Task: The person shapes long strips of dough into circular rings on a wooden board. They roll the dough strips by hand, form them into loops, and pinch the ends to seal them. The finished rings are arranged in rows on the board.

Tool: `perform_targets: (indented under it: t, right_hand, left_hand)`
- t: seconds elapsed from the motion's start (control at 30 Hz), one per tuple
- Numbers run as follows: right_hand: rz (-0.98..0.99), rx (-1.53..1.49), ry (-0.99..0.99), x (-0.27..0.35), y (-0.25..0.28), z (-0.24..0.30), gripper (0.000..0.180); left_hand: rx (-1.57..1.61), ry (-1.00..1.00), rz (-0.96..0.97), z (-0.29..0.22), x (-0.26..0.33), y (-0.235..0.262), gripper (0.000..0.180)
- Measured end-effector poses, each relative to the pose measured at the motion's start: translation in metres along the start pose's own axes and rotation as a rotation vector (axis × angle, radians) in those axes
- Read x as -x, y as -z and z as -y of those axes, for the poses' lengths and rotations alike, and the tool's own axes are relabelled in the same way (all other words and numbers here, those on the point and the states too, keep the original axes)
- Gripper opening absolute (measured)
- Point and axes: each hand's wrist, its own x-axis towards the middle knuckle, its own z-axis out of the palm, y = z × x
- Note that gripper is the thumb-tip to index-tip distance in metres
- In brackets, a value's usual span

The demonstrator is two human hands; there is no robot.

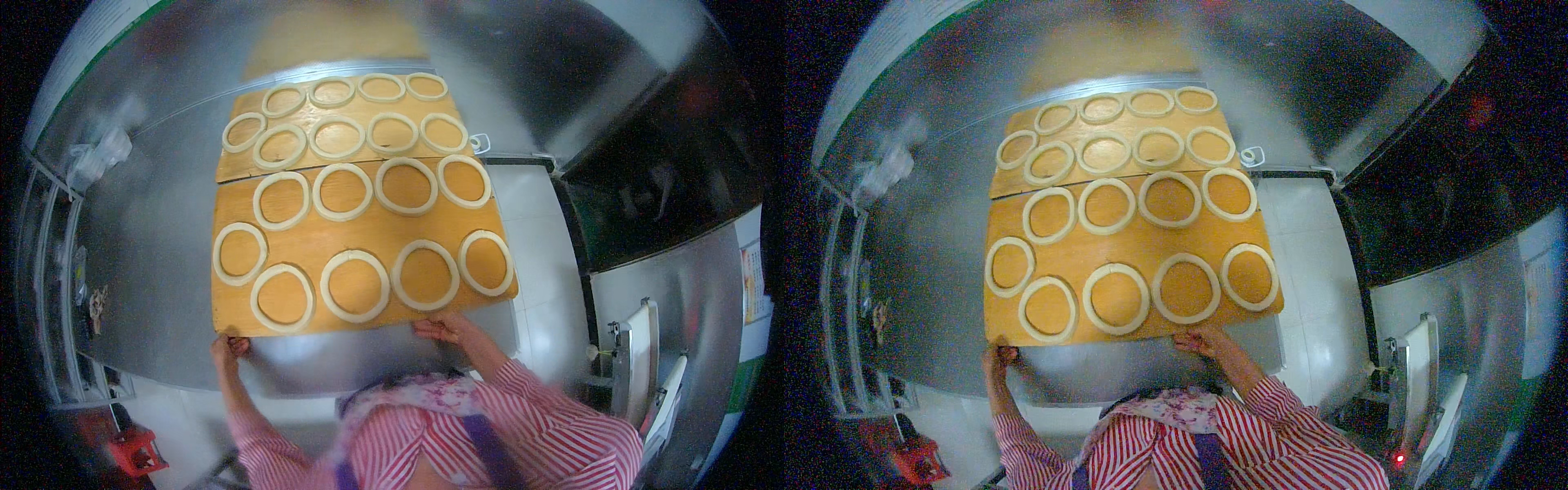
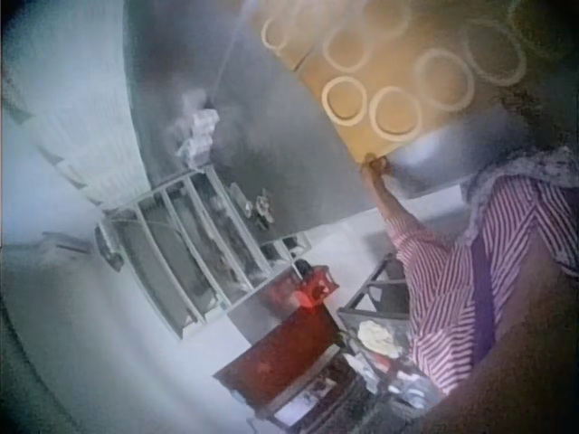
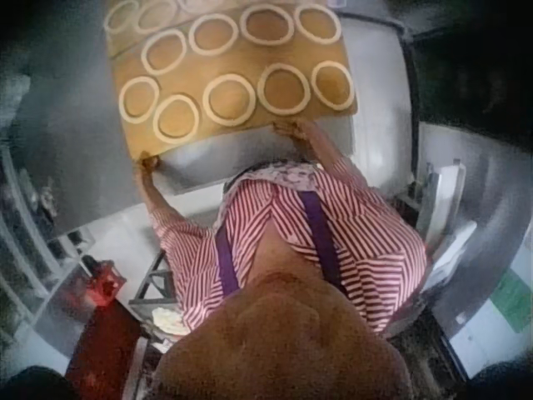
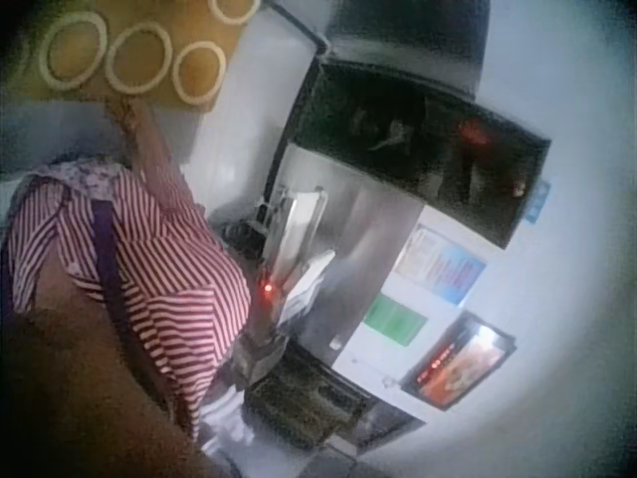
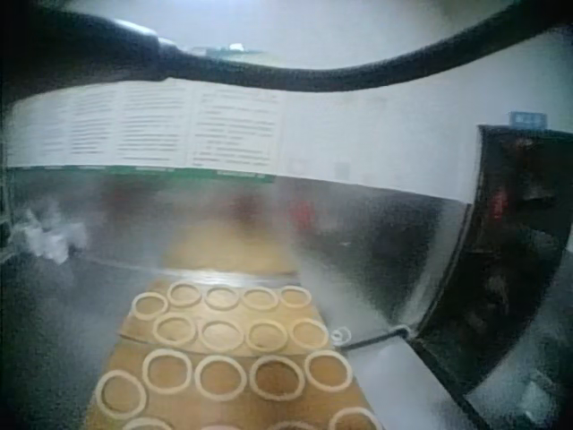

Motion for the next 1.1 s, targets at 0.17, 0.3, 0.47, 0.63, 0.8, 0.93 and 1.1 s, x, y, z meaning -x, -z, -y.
perform_targets:
  t: [0.17, 0.3, 0.47, 0.63, 0.8, 0.93, 1.1]
  right_hand:
    - [0.014, -0.080, -0.080, -0.010, 0.025, -0.011, 0.043]
    - [0.079, -0.027, -0.034, -0.002, 0.016, -0.002, 0.044]
    - [0.202, 0.135, -0.130, -0.024, 0.046, 0.003, 0.037]
    - [0.263, 0.553, -0.371, 0.002, -0.005, 0.012, 0.034]
    - [0.481, 0.958, -0.374, 0.061, -0.051, -0.029, 0.034]
    - [0.611, 1.182, -0.463, -0.007, -0.037, 0.013, 0.033]
    - [0.834, 1.464, -0.431, 0.048, -0.118, -0.126, 0.039]
  left_hand:
    - [-0.120, -0.011, 0.048, -0.020, 0.036, -0.018, 0.026]
    - [-0.163, 0.042, 0.014, -0.015, 0.033, 0.010, 0.030]
    - [-0.176, -0.049, -0.179, -0.004, 0.076, -0.003, 0.027]
    - [0.070, -0.157, -0.272, 0.093, 0.225, -0.004, 0.027]
    - [0.183, 0.122, -0.356, 0.183, 0.380, -0.053, 0.024]
    - [0.404, 0.108, -0.531, 0.267, 0.472, -0.147, 0.023]
    - [0.693, 0.116, -0.820, 0.345, 0.574, -0.101, 0.023]
